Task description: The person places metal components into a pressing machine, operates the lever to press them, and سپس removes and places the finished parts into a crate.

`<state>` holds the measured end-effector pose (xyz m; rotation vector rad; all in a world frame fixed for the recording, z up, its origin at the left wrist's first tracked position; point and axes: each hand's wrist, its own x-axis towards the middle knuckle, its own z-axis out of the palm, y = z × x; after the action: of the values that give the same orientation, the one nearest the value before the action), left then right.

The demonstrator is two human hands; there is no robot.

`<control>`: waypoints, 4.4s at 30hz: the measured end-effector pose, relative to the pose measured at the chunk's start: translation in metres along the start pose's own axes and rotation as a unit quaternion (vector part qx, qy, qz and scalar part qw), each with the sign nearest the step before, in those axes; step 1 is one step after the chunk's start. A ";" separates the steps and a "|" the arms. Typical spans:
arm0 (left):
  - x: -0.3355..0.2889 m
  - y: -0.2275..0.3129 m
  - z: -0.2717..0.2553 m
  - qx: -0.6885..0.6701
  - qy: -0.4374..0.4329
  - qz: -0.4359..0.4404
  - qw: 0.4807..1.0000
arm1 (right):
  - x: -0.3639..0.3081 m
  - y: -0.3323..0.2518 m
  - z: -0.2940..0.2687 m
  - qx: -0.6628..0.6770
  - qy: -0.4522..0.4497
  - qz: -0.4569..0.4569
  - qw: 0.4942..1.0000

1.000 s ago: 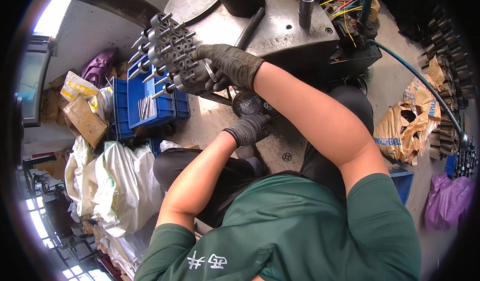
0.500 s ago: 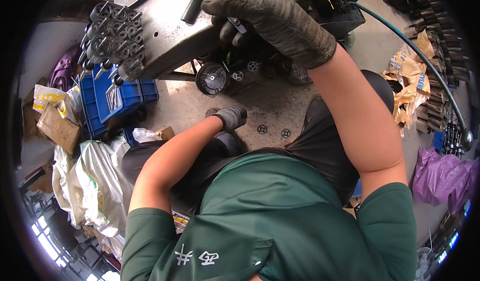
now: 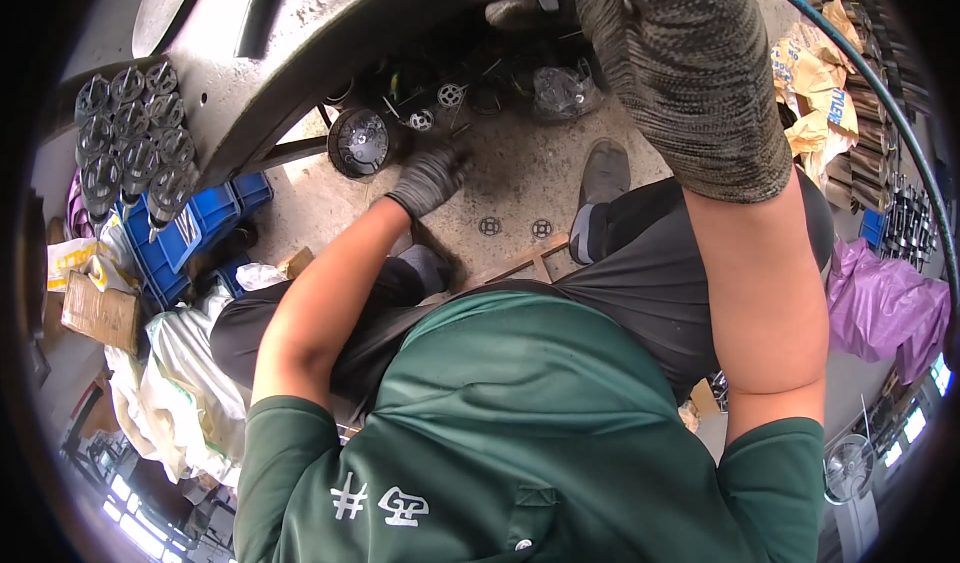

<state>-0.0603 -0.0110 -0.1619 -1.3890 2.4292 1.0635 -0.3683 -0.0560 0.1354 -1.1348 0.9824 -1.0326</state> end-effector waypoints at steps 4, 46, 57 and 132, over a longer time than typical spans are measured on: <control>-0.033 -0.008 -0.093 -0.019 0.196 0.009 0.980 | 0.000 0.003 0.005 -0.005 -0.011 0.008 1.000; -0.050 -0.043 -0.093 -0.048 0.258 -0.209 0.942 | 0.036 0.001 0.079 0.411 -0.119 0.041 0.903; -0.092 -0.048 -0.113 0.242 0.184 -0.093 0.948 | 0.042 -0.005 0.086 0.391 -0.123 0.038 0.911; -0.148 0.064 -0.214 -0.781 0.331 -0.005 0.530 | 0.037 -0.012 0.138 -0.547 -0.160 -0.177 0.802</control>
<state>0.0154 -0.0244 0.0945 -2.3093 0.9489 3.6232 -0.2277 -0.0630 0.1652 -2.4368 1.1161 -0.4324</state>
